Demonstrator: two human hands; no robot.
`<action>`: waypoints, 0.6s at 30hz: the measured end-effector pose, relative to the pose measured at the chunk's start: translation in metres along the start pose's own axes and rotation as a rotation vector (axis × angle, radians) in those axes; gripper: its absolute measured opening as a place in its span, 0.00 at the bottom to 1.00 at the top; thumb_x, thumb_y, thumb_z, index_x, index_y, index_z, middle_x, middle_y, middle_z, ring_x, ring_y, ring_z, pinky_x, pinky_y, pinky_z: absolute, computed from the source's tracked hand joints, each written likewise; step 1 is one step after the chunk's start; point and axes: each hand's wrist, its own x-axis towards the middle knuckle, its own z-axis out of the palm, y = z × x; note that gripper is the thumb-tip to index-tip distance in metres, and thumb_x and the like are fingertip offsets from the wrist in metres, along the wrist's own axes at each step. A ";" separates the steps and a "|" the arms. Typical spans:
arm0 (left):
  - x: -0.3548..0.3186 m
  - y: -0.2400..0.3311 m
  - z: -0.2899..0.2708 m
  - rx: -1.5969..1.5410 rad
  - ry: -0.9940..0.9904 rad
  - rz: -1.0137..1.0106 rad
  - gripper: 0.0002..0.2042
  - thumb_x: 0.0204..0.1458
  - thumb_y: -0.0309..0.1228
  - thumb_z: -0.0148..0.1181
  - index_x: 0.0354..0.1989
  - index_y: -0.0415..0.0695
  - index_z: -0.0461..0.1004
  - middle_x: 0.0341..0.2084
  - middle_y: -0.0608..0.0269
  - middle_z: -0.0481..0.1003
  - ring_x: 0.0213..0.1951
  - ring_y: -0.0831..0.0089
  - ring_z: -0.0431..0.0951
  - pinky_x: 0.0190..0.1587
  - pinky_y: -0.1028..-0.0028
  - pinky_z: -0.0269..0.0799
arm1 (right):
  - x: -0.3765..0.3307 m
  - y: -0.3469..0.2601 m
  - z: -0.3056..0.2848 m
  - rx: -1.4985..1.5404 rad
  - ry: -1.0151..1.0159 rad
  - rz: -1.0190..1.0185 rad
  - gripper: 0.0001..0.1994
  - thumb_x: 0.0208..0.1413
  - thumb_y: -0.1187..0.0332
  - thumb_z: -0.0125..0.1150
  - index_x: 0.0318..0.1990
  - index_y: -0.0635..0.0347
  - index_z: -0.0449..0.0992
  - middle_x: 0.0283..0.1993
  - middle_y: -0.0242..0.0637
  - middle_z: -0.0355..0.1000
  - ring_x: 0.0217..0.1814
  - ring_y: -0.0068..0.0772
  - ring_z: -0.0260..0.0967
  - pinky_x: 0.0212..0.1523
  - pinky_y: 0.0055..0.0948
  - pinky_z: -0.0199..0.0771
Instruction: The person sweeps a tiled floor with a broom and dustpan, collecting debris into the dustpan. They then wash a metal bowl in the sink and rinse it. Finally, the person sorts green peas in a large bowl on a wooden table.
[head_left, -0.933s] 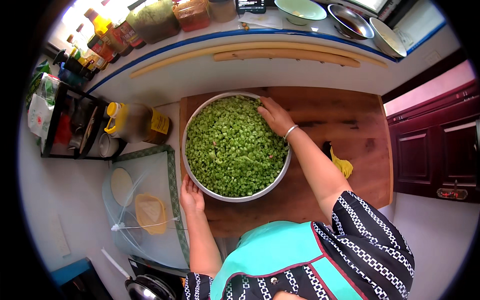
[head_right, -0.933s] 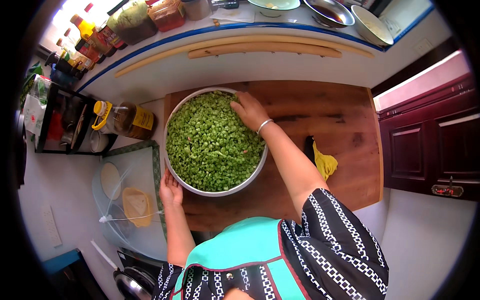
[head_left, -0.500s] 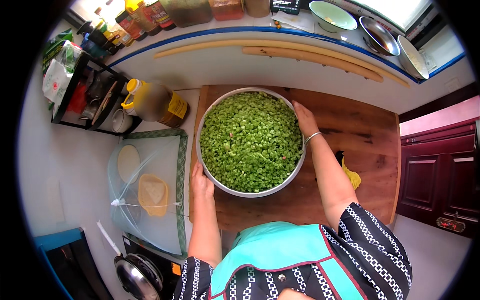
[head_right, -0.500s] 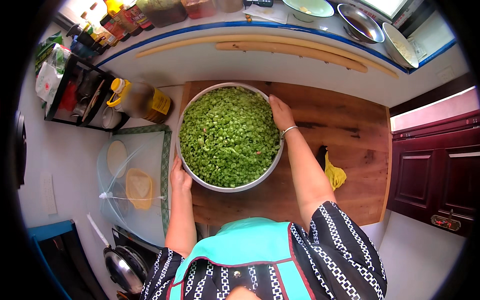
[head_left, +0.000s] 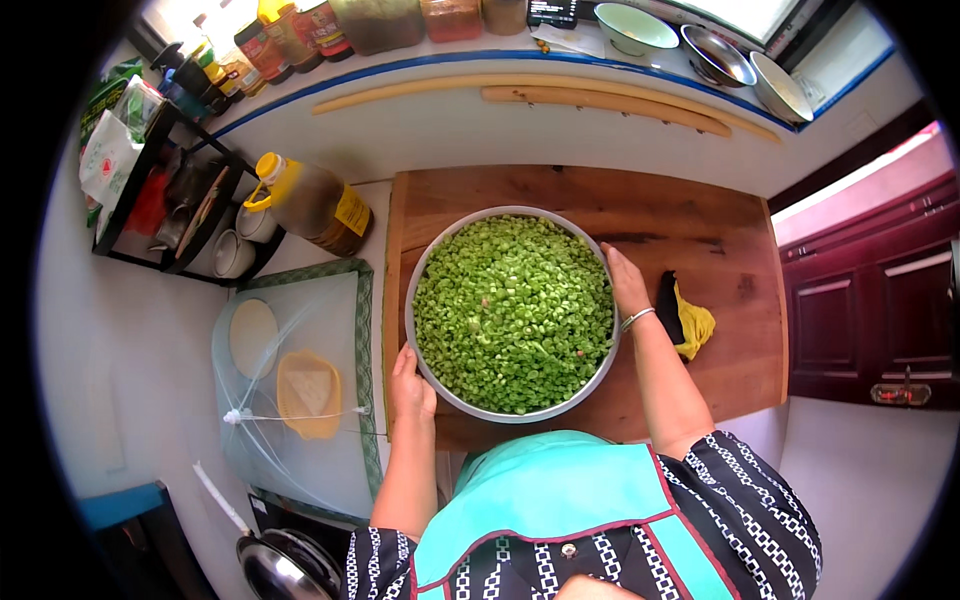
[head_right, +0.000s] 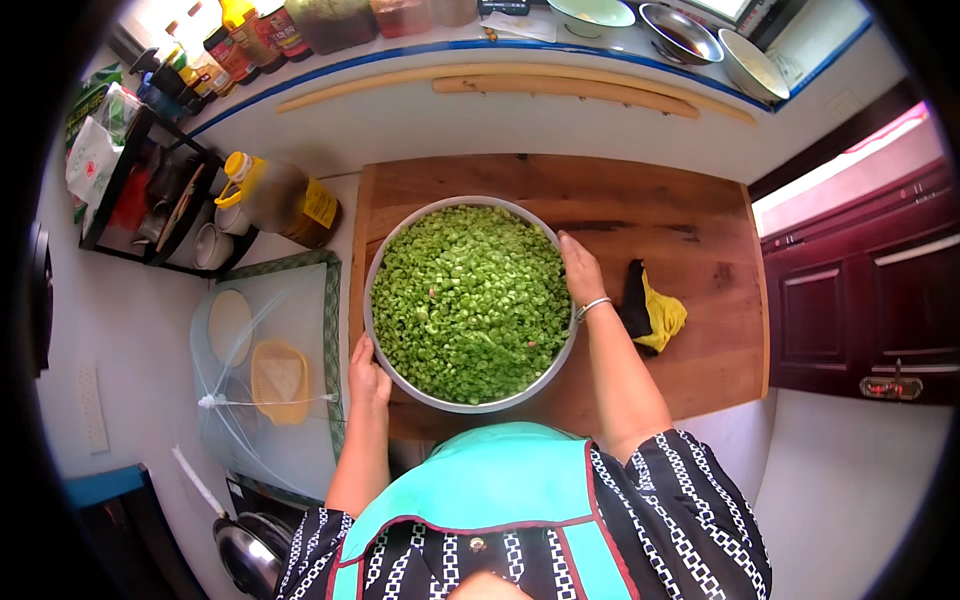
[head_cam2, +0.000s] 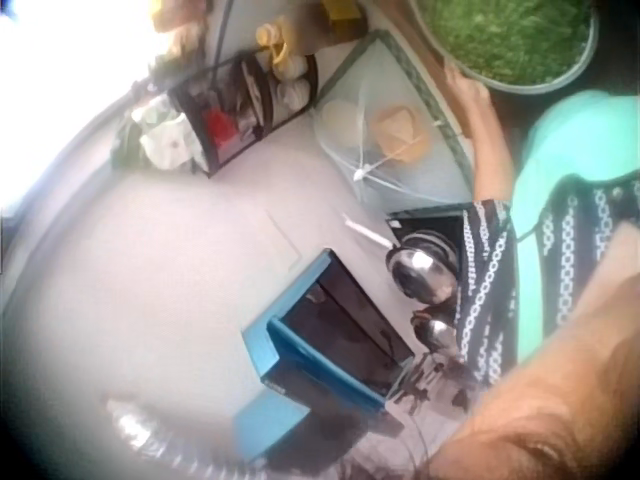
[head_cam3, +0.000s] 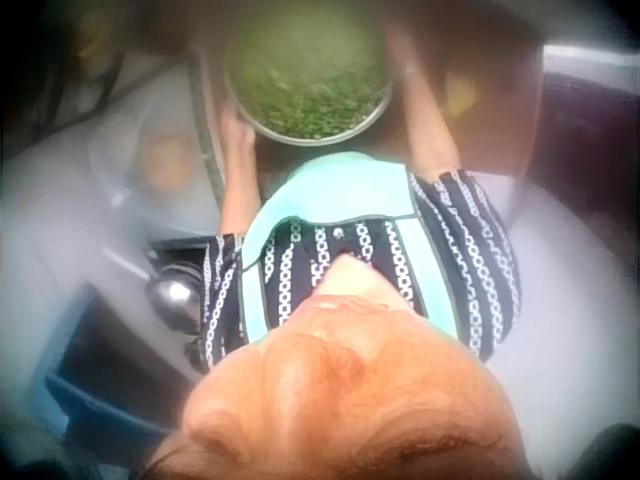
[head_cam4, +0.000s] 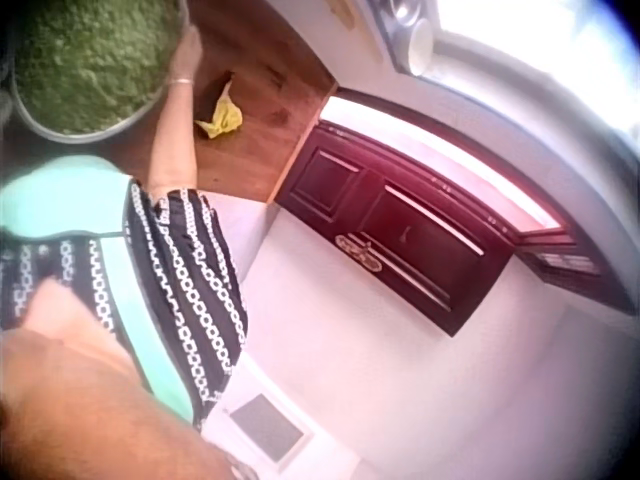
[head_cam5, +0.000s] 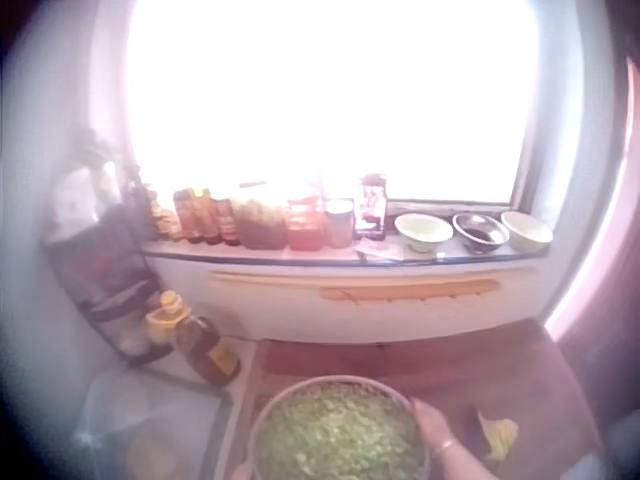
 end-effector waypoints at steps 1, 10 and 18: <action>0.001 0.002 -0.002 -0.017 -0.017 -0.027 0.15 0.58 0.28 0.41 0.51 0.34 0.61 0.47 0.54 0.67 0.50 0.66 0.67 0.53 0.68 0.64 | 0.001 0.001 0.002 0.008 0.017 -0.003 0.26 0.59 0.52 0.42 0.51 0.70 0.66 0.54 0.45 0.65 0.58 0.36 0.60 0.57 0.27 0.56; 0.065 0.063 0.037 0.377 -0.195 0.133 0.15 0.57 0.29 0.45 0.51 0.37 0.63 0.46 0.59 0.68 0.50 0.70 0.67 0.55 0.71 0.59 | -0.025 -0.119 0.055 -0.254 0.074 -0.254 0.16 0.54 0.62 0.51 0.44 0.63 0.72 0.43 0.42 0.72 0.45 0.36 0.70 0.45 0.27 0.67; 0.227 0.089 0.152 0.873 -0.454 0.562 0.10 0.49 0.26 0.53 0.39 0.39 0.73 0.36 0.60 0.74 0.39 0.73 0.73 0.42 0.74 0.67 | 0.096 -0.177 0.200 -0.975 -0.467 -0.471 0.09 0.45 0.68 0.52 0.33 0.56 0.76 0.34 0.43 0.72 0.39 0.45 0.69 0.40 0.39 0.68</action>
